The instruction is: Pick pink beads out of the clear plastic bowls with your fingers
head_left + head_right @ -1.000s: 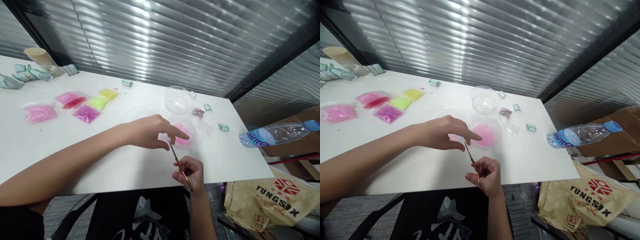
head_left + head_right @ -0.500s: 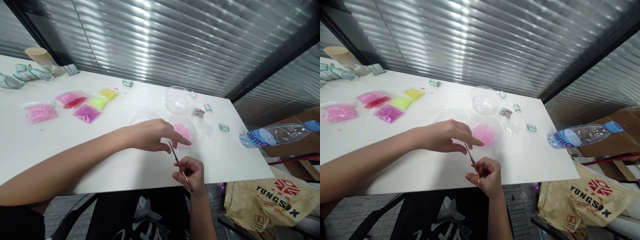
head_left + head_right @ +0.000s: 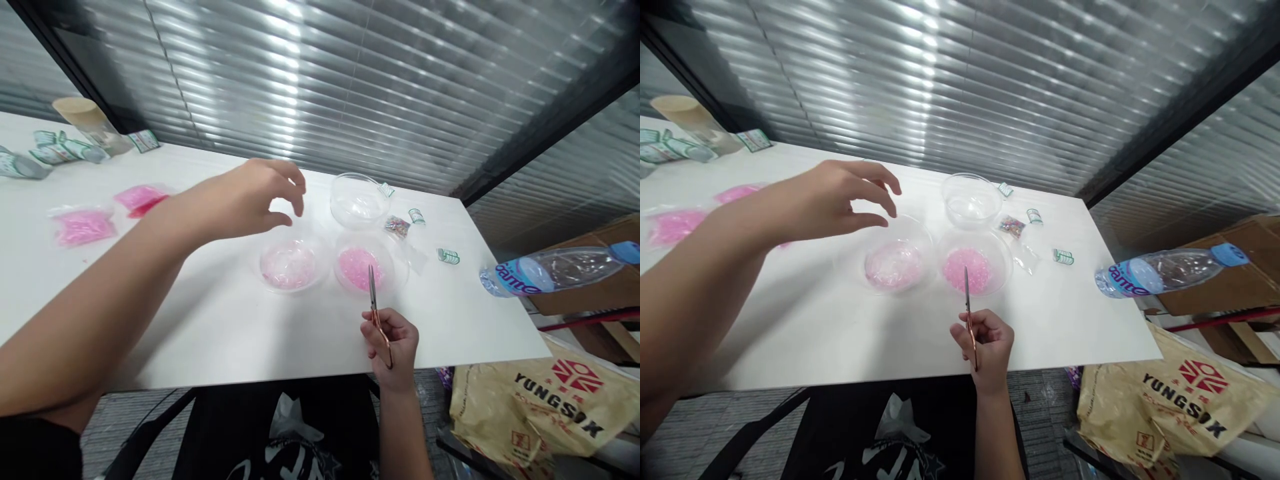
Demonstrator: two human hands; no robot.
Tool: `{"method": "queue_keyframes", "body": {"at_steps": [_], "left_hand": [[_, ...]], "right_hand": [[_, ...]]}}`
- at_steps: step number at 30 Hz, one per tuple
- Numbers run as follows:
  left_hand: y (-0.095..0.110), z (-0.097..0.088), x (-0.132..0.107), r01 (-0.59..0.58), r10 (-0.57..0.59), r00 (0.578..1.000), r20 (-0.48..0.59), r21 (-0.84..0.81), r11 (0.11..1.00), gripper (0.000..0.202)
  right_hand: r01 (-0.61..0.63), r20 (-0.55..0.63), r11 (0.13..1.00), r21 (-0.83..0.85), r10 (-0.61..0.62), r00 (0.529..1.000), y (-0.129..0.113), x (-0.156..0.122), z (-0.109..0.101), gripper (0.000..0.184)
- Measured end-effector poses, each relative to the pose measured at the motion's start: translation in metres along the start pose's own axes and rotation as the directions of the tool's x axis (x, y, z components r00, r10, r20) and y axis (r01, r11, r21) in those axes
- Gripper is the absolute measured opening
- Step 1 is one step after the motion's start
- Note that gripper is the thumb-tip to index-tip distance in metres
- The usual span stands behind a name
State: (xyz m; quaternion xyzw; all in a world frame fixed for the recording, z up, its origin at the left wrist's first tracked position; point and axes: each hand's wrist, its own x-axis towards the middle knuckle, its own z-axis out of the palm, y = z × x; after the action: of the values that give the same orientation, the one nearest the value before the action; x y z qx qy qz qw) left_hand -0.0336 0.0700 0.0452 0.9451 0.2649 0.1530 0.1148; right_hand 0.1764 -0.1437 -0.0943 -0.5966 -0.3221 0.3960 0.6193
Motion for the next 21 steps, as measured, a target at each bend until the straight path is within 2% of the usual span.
{"method": "queue_keyframes", "body": {"at_steps": [3, 7, 12, 21], "left_hand": [[-0.011, -0.001, -0.002, 0.061, -0.078, 0.990, 0.115, 0.145, 0.987, 0.011], [-0.013, 0.013, -0.001, 0.089, -0.167, 0.949, 0.267, 0.281, 0.955, 0.009], [-0.012, 0.028, 0.005, 0.155, -0.282, 0.900, 0.333, 0.361, 0.920, 0.008], [-0.013, 0.043, 0.009, 0.103, -0.319, 0.850, 0.418, 0.462, 0.881, 0.019]], "right_hand": [[-0.009, -0.040, 1.000, 0.017, 0.010, 0.999, 0.001, 0.001, 0.001, 0.025], [-0.017, -0.079, 0.999, 0.038, 0.020, 0.997, -0.001, 0.002, 0.003, 0.026], [-0.013, -0.099, 0.998, 0.064, 0.020, 0.995, -0.002, 0.002, 0.005, 0.026], [-0.025, -0.123, 0.998, 0.060, 0.032, 0.992, -0.001, 0.004, 0.006, 0.028]]}}
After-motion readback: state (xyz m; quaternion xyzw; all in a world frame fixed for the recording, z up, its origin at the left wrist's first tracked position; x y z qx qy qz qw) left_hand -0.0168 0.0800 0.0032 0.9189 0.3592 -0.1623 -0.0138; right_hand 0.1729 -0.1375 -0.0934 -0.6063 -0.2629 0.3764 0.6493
